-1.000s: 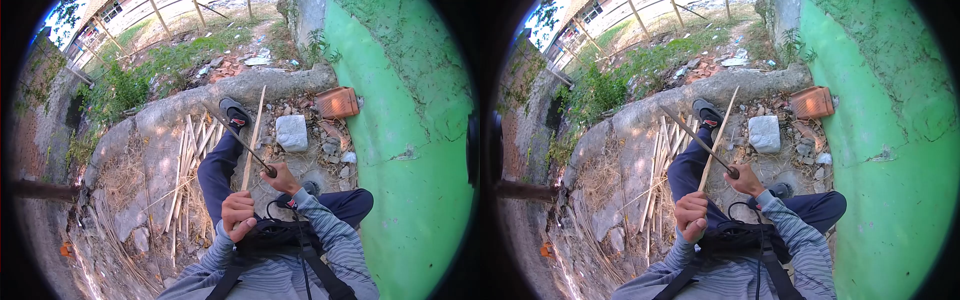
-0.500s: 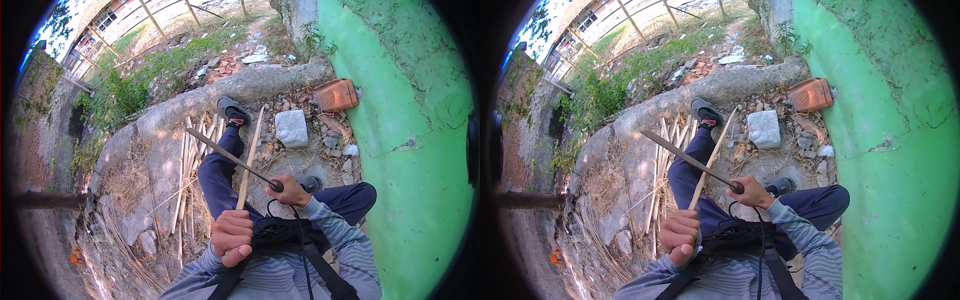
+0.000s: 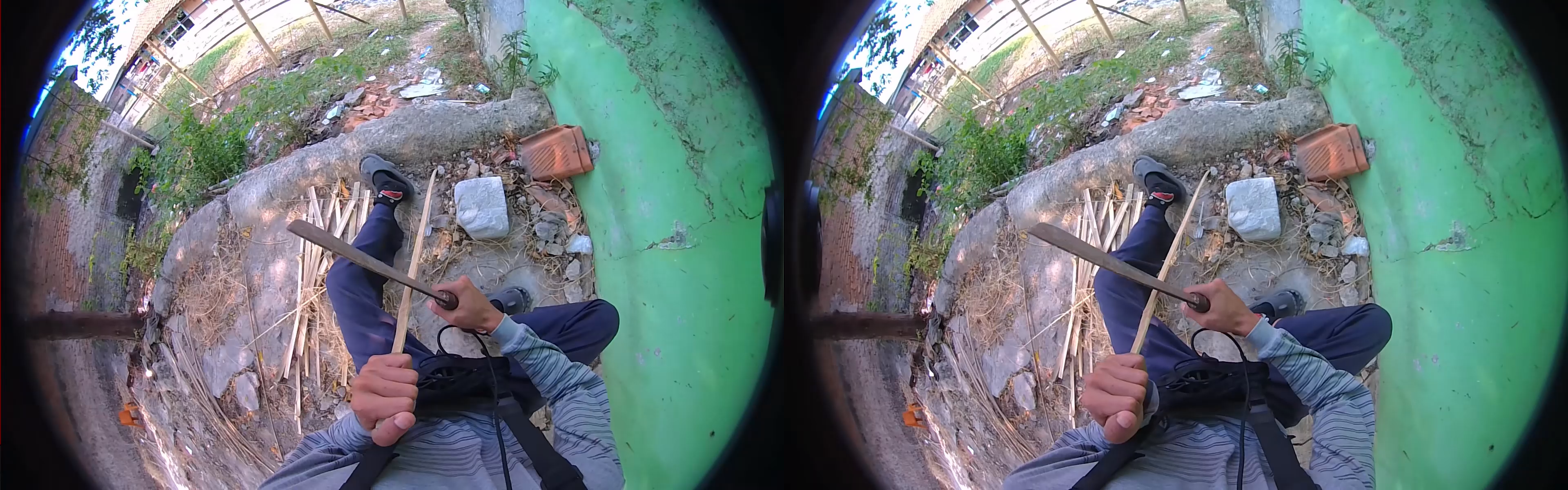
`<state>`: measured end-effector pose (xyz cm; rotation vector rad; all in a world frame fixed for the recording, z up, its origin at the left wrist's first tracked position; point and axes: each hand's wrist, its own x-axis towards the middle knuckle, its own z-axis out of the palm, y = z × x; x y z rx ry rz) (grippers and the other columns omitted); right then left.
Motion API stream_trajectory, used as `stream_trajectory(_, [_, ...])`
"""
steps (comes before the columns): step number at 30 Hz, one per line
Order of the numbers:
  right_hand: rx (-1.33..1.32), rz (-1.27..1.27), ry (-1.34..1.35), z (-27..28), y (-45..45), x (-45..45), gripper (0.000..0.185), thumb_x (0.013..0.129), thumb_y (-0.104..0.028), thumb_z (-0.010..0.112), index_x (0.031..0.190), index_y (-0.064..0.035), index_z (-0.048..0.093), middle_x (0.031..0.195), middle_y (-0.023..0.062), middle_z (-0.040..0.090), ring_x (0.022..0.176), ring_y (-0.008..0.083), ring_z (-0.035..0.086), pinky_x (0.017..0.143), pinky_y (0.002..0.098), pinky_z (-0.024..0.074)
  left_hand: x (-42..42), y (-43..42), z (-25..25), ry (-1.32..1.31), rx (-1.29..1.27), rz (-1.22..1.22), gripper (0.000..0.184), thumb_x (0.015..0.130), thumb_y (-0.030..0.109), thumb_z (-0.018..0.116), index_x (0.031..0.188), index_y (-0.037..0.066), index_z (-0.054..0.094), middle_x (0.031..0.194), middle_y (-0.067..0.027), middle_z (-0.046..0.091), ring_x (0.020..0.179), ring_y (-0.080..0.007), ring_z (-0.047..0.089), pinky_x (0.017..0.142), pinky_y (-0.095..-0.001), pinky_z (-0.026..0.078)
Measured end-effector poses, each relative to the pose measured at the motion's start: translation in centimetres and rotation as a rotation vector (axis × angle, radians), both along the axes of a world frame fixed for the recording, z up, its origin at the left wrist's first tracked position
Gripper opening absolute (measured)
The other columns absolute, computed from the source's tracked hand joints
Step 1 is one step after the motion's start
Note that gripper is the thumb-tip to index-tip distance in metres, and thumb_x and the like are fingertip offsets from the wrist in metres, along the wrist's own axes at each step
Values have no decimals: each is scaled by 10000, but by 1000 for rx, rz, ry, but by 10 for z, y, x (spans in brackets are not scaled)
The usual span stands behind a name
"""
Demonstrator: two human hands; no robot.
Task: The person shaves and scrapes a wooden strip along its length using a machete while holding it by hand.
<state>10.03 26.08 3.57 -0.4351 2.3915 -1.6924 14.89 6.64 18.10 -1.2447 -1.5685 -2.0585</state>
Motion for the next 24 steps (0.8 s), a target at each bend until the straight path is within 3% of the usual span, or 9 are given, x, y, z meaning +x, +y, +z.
stream_trajectory(5, [69,-143,-58,-49,14,-19,274,890,-221,719,839,37,639,591,140,505,538,212,441,561,391,405,1,-2,2,14,-64,-46,531,931,202,547,476,106,292,418,4,266,330,-147,234,439,-351,166])
stream_trajectory(12, [-1,-66,15,-21,-1,-15,249,883,-198,703,825,36,639,600,125,532,542,192,450,564,388,400,-3,-1,-1,16,19,-7,516,919,190,541,480,105,283,420,5,258,328,-145,226,437,-351,159])
stream_trajectory(15, [14,-131,-92,-66,3,-31,265,875,-202,713,812,42,631,615,139,570,554,187,502,573,389,417,-2,-3,-1,18,17,-2,520,919,191,540,479,106,276,418,5,256,329,-142,221,438,-350,157])
stream_trajectory(17, [29,-198,-75,-97,8,-42,286,879,-220,728,783,28,624,596,105,522,562,166,464,567,384,394,1,-2,-2,4,37,9,526,920,195,540,478,106,269,416,4,253,328,-142,213,439,-349,155])
stream_trajectory(18, [43,-265,-58,-93,8,-46,310,883,-238,742,754,15,618,577,71,475,570,146,425,560,380,371,2,-2,-2,7,39,6,526,920,195,540,478,106,269,416,4,253,328,-142,213,439,-349,155])
stream_trajectory(19, [61,-261,-54,-89,9,-47,280,859,-200,723,788,47,614,617,151,570,568,201,493,573,402,416,3,-2,-3,6,37,24,527,919,198,540,477,106,269,415,4,251,328,-142,210,439,-350,154])
stream_trajectory(20, [61,-260,-50,-85,9,-47,280,859,-200,723,788,47,614,617,151,570,568,201,493,573,402,416,3,-2,-3,4,34,43,529,918,201,541,475,106,268,414,4,248,328,-142,207,439,-350,152])
stream_trajectory(23, [47,-184,-61,-64,2,-36,285,861,-203,727,786,47,613,610,138,554,566,192,479,572,397,414,0,-4,1,-30,76,81,542,923,214,549,473,108,267,411,3,244,329,-142,204,440,-349,149])
stream_trajectory(24, [14,-149,-30,-58,-1,-31,298,876,-212,729,760,29,599,594,98,496,569,163,430,561,386,381,-1,-6,0,-32,77,82,542,923,214,549,473,108,267,411,3,244,329,-142,204,440,-349,149])
